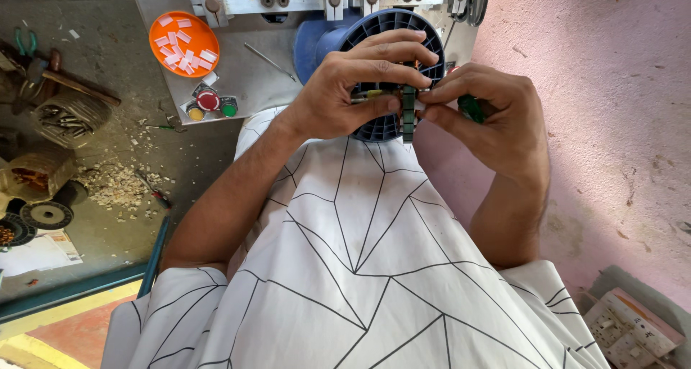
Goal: The person inserts small white insulating pieces into the slots of a motor stator using a green-handled screwdriver. They repeatedly pick pieces from an orange tray, place them into the stator, and use the screwdriver to adjust or secure them. The person also briefly interacts with the machine's control panel.
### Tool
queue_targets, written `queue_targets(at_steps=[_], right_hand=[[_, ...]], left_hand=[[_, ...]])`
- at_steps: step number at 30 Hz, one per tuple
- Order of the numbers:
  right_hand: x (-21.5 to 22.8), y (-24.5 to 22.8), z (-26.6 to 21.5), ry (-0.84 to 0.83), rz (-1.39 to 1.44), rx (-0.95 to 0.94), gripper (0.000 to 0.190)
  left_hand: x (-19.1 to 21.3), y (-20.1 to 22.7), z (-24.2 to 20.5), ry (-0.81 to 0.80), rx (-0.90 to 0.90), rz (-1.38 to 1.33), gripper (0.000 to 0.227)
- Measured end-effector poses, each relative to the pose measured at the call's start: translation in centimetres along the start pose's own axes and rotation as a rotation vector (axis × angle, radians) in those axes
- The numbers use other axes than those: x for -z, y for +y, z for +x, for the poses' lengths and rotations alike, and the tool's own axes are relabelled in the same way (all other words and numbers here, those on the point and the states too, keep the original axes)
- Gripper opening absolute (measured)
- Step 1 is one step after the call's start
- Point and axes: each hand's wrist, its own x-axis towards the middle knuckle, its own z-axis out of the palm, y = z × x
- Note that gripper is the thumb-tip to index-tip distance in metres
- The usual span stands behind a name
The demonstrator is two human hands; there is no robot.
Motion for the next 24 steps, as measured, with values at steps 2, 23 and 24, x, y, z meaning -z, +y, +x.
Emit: queue_targets(at_steps=[2, 23, 24], right_hand=[[0.5, 0.1, 0.2, -0.008, -0.096, -0.021, 0.018], [-1.3, 3.0, 0.6, 0.082, -0.157, -0.081, 0.018], [-1.6, 2.8, 0.3, 0.116, -0.115, -0.081, 0.02]], left_hand=[[0.1, 0.0, 0.0, -0.001, 0.002, -0.026, 0.036], [-0.5, -0.6, 0.0, 0.079, -0.016, 0.034, 0.051], [-0.7, -0.5, 0.0, 0.087, 0.002, 0.056, 0.056]])
